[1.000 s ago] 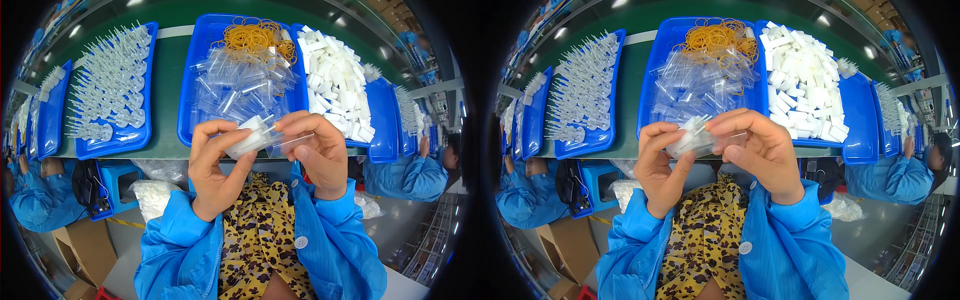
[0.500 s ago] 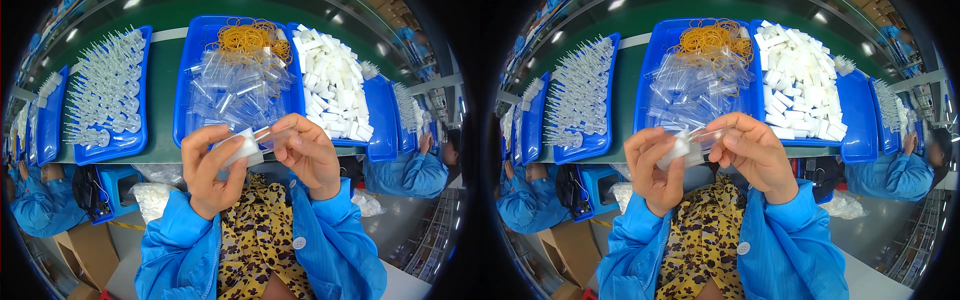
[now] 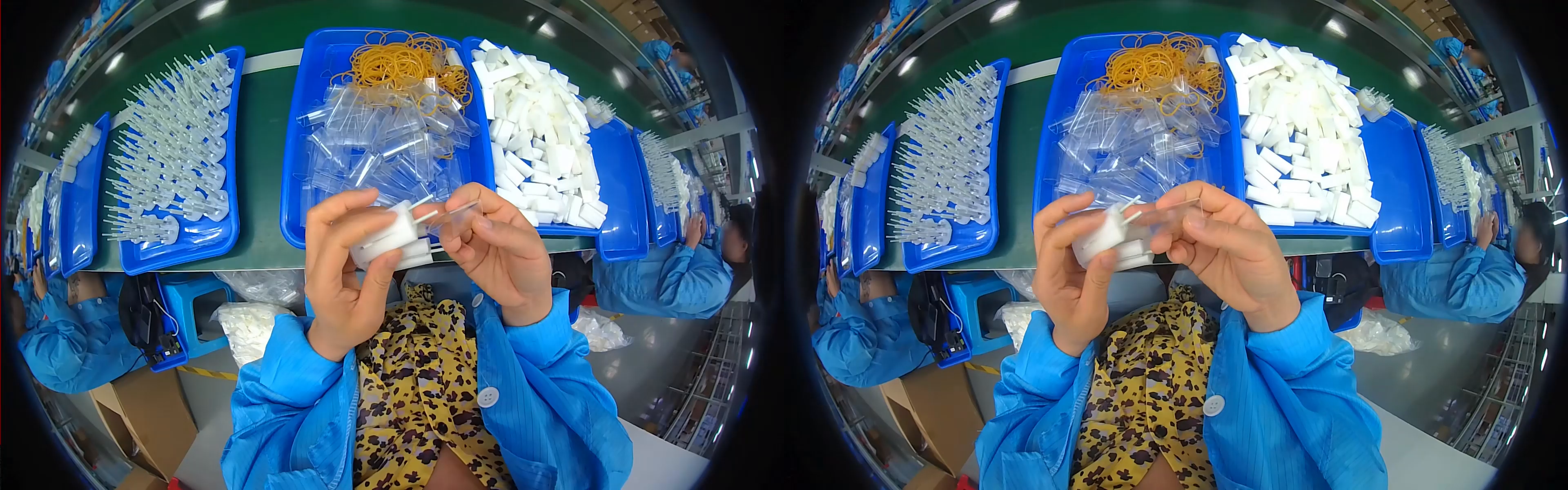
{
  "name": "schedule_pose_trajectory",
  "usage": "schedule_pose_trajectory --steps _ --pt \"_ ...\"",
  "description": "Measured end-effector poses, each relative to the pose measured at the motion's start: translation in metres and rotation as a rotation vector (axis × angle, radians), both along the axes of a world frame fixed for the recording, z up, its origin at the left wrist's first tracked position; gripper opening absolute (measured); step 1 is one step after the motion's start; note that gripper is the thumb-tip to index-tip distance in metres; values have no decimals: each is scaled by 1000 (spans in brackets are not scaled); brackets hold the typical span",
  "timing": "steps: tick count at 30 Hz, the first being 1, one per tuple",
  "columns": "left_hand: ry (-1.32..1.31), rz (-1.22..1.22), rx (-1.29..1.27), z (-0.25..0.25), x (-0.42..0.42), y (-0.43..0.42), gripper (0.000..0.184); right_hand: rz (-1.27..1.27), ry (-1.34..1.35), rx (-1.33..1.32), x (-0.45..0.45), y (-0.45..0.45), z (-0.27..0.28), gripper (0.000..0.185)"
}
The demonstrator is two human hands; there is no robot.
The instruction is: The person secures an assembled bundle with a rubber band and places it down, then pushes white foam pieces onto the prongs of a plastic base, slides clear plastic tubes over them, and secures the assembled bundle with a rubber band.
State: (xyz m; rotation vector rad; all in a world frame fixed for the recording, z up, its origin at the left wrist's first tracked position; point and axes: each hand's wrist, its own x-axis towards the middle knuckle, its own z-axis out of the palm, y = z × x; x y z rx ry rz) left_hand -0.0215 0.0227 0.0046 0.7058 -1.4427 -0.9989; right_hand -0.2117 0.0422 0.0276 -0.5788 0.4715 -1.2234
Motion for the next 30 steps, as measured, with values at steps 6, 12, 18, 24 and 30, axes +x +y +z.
schedule_pose_trajectory --steps 6,12,18,24,30 --pt "-165 8 -99 1 2 -1 26 50 -83 14 0 -2 -6 25" --pt "-184 -33 -21 3 1 -1 27 99 -166 -10 0 -4 -11 22" --pt "-7 -101 130 1 3 0 26 -324 250 -235 -8 3 2 22" --pt "70 -186 179 1 1 1 26 -465 638 -243 -1 11 3 24" --pt "114 -217 243 -2 1 1 26 -427 649 -249 5 17 8 24"
